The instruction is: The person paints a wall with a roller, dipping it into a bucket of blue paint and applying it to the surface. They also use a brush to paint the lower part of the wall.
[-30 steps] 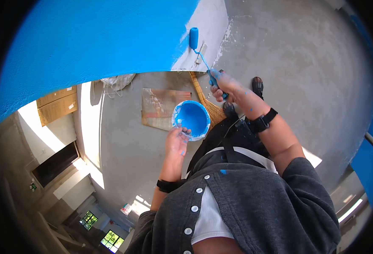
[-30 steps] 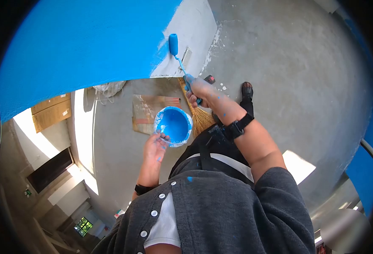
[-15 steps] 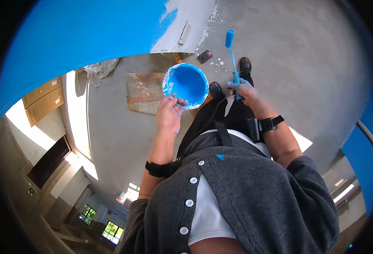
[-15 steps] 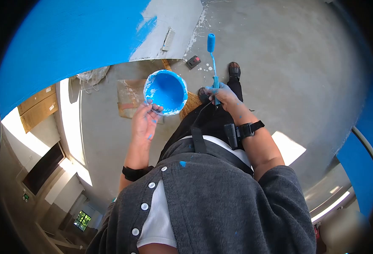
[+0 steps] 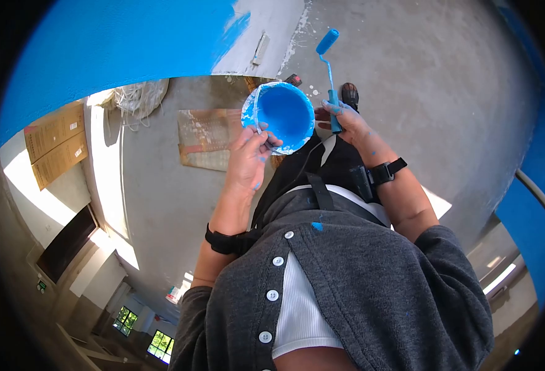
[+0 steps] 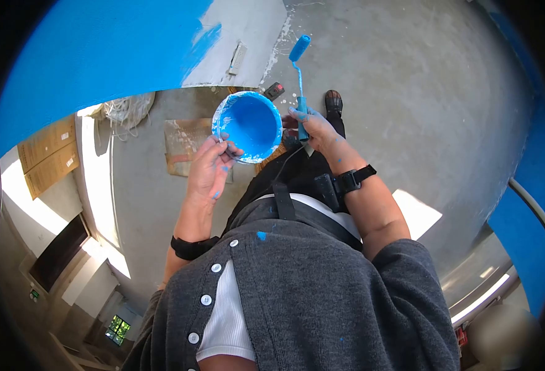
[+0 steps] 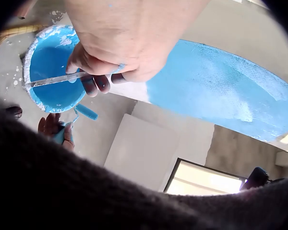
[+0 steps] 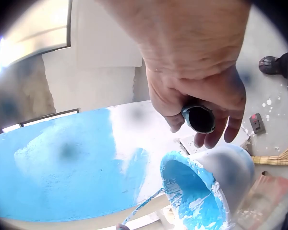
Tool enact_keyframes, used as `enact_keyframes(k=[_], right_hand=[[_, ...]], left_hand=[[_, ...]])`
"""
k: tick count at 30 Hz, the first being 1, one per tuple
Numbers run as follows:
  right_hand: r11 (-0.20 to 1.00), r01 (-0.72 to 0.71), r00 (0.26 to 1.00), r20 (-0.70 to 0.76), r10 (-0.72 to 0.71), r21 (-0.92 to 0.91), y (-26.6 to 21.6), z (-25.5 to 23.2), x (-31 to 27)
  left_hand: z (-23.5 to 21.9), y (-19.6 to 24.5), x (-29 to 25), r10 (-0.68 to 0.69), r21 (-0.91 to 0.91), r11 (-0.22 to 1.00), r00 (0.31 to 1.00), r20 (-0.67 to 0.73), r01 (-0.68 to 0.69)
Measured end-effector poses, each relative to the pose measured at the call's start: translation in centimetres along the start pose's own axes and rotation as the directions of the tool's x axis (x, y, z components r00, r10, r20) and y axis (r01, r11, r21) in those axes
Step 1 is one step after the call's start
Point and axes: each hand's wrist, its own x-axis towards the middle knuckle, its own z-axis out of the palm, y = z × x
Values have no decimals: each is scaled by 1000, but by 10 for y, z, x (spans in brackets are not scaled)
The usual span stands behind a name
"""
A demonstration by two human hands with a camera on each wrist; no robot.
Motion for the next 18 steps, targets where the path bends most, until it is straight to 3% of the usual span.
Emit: enact_keyframes(k=[11,14,18], right_hand=[[999,19,1000,11,-19,50,17,7,-6],[990,-8,1000,6,7,143,13,9,-18],[987,65,997,18,-69,149,2,-1,-37]], left_hand=[[-24,-1,-8,43,44,998,997,63,-46],[-40,0,-4,46,60,997,996,74,-51],[-57,-2,5,90,183,980,994,-63,-77]])
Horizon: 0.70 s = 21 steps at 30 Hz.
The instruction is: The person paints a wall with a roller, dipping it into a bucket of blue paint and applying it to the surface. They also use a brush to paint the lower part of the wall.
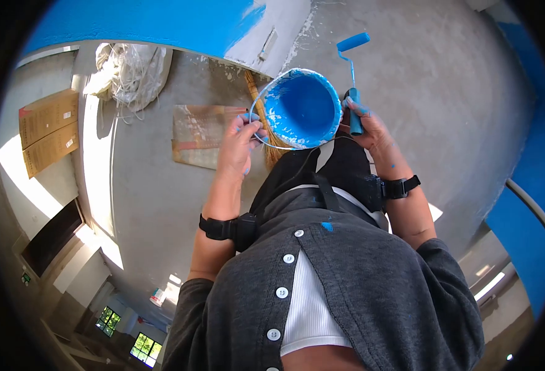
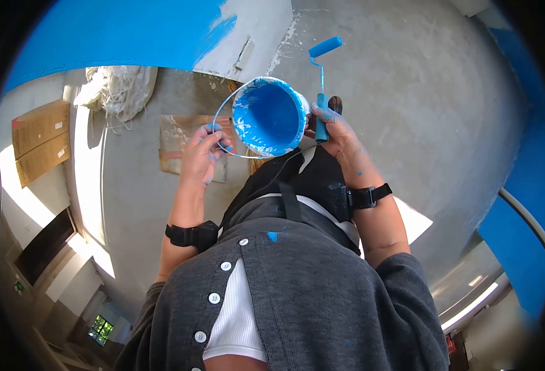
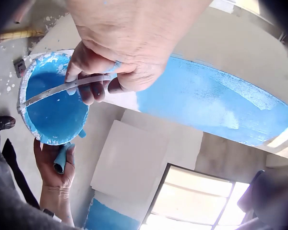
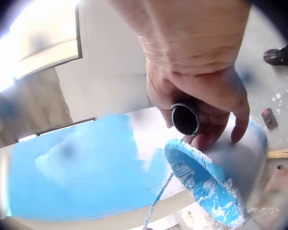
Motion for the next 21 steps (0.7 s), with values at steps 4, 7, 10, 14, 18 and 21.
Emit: enact_keyframes(k=[4,7,10,14,18,21], right_hand=[[996,82,997,-4,-82,-34,-26,6,-31],[993,92,995,35,-89,-77,-38,9,-47],[996,65,998,-7,-65,-66,-47,8,-53],[1000,30,998,58,-30,-5,-67,-14,-52],[1000,-20,1000,16,20,12,-89,-22,-38],[994,-43,990,-136,30,-98,-105,-45,-26]], left_hand=[[1,-11,24,106,198,976,991,-78,-89],[15,-14,36,11,-137,990,999,-39,-16],[13,-11,50,-104,-298,941,976,191,158],[27,-7,60,-132,-299,927,943,304,226],[46,8,52,-198,-348,876,906,375,335],[61,13,49,-164,-466,825,924,344,320]])
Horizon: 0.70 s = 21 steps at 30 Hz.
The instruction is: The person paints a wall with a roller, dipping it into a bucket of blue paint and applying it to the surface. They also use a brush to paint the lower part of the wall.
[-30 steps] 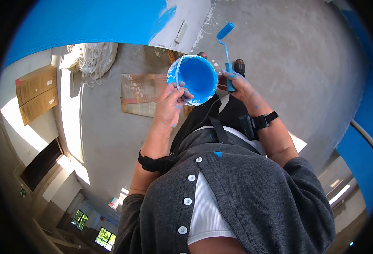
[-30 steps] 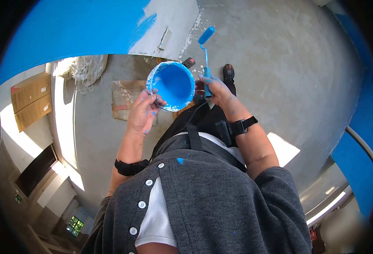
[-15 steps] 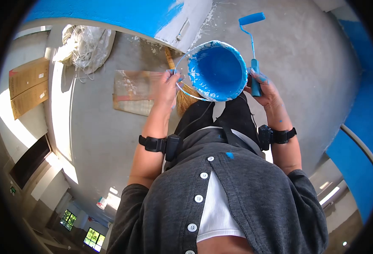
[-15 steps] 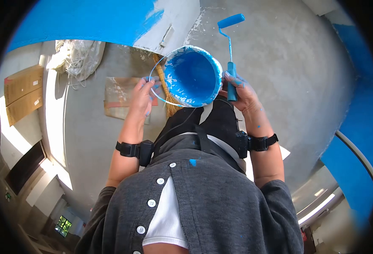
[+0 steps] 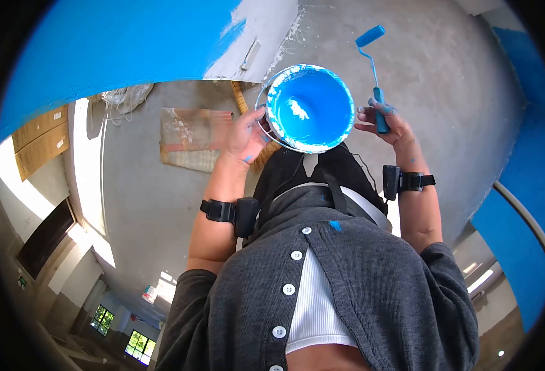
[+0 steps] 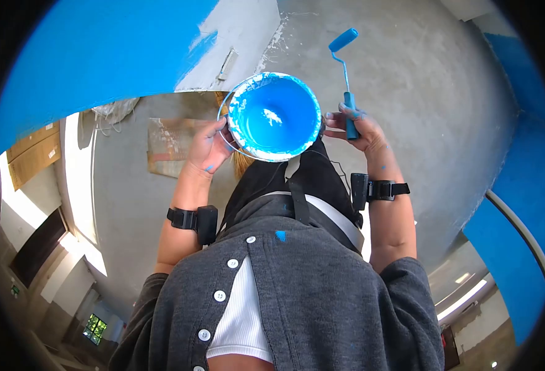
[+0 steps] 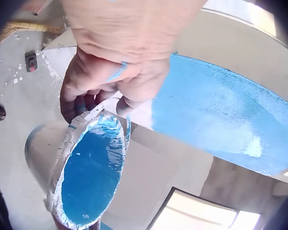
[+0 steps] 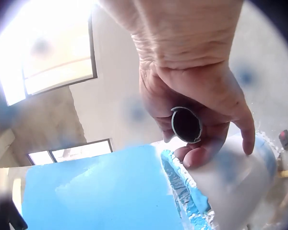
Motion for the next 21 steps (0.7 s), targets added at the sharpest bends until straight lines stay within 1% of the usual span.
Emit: enact_keyframes(k=[1,2,3,4,5,6,7,8,9,10,11,13,14,15,17,18,19,20,21], right_hand=[[1000,-6,1000,4,6,1,-3,-12,1],[977,-18,996,-86,-1,-214,-5,-33,3],[907,-50,985,-171,-24,-417,-6,-45,5],[907,-59,986,-167,-13,-417,-10,-44,-2],[771,-97,961,-260,-91,-629,-15,-45,-14],[586,-156,927,-323,-191,-795,-17,-46,-24],[584,-156,931,-317,-183,-796,-17,-51,-31],[307,-39,926,-150,-348,-951,-18,-57,-38],[-11,62,891,61,-451,-998,-18,-61,-45],[-66,43,901,68,-429,-997,-25,-45,-57],[-67,52,903,75,-423,-996,-28,-40,-62],[-299,166,841,294,-455,-940,-35,-34,-68],[-334,157,869,290,-400,-929,-39,-27,-71],[-336,165,868,298,-396,-927,-41,-23,-69],[-473,319,793,505,-342,-821,-47,-13,-64],[-518,344,786,542,-298,-783,-50,-1,-62],[-521,353,781,551,-292,-777,-52,10,-58],[-561,367,786,570,-239,-742,-54,20,-54],[-599,379,790,584,-188,-705,-55,26,-49]], left_hand=[[0,-2,2,1,0,1000,1000,-8,-1],[-2,-5,4,65,54,997,997,-28,-63],[-5,-6,5,126,108,987,991,-48,-121],[-6,-6,4,127,107,987,990,-60,-120],[-8,-6,3,178,149,976,977,-114,-161],[-8,-5,1,231,194,961,959,-165,-198],[-7,-3,1,235,195,960,956,-175,-200],[-5,-1,0,267,206,953,937,-224,-222],[-4,2,-1,299,219,945,914,-273,-243],[-4,4,0,320,234,938,903,-287,-257],[-5,6,0,325,236,936,899,-294,-261],[-3,8,0,351,249,928,869,-347,-276],[-2,8,-2,356,250,927,865,-353,-279],[0,7,-3,375,266,919,853,-364,-291],[5,3,-5,405,281,907,832,-379,-313],[7,1,-5,421,320,895,824,-380,-310],[8,-1,-5,435,358,883,815,-381,-304],[7,-3,-6,442,358,881,810,-386,-310],[9,-8,-5,439,341,884,821,-365,-320]])
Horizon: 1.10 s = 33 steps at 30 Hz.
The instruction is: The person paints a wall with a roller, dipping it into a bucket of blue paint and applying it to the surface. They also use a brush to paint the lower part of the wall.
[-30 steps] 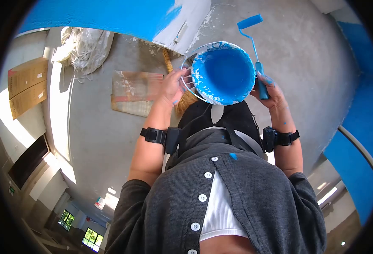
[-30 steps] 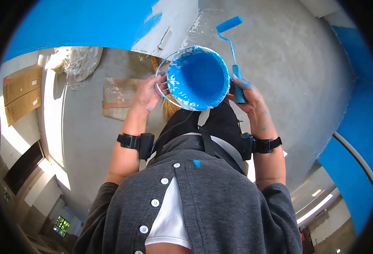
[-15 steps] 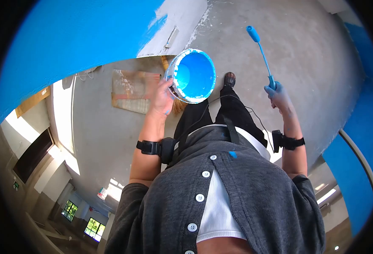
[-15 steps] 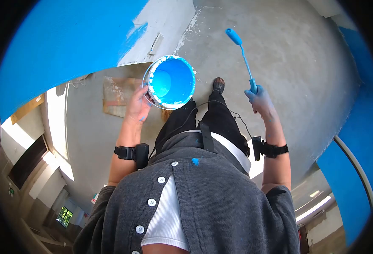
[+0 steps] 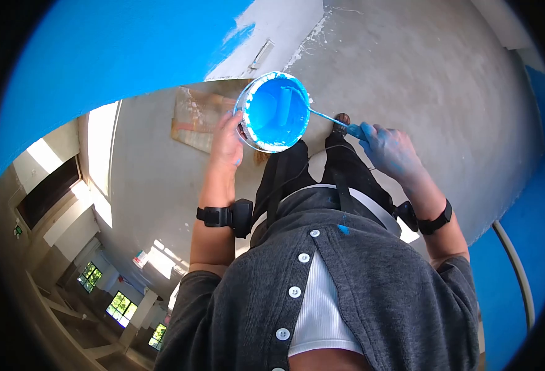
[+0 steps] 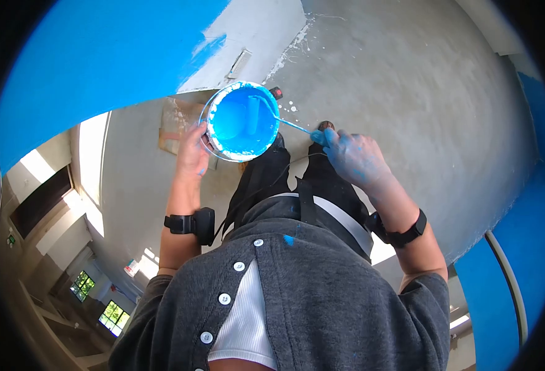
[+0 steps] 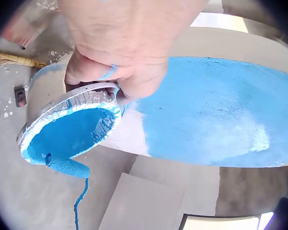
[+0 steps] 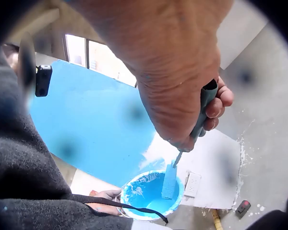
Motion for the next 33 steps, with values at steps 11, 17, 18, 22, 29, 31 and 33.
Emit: enact_keyframes(k=[11,17,18,22,29,31,33], right_hand=[[977,162,982,124,-145,-138,-42,-5,84],[971,126,992,48,-119,-205,-52,-11,40],[972,90,996,-5,-93,-218,-51,-11,30],[985,54,992,-107,-72,-164,-52,4,2],[965,-214,977,25,213,152,-76,27,-8],[940,-191,979,-12,203,283,-79,37,-6],[908,-214,973,-6,232,359,-86,37,-2]], left_hand=[[2,2,17,-61,-83,994,989,132,73],[-32,-11,20,-181,-284,936,977,112,206],[-30,-12,22,-168,-279,941,979,115,194],[-19,-10,24,-199,-349,911,976,91,218],[-25,-10,23,-188,-394,899,981,45,191],[-24,-8,19,-143,-389,909,989,49,150],[-23,-1,18,-162,-387,909,987,7,152]])
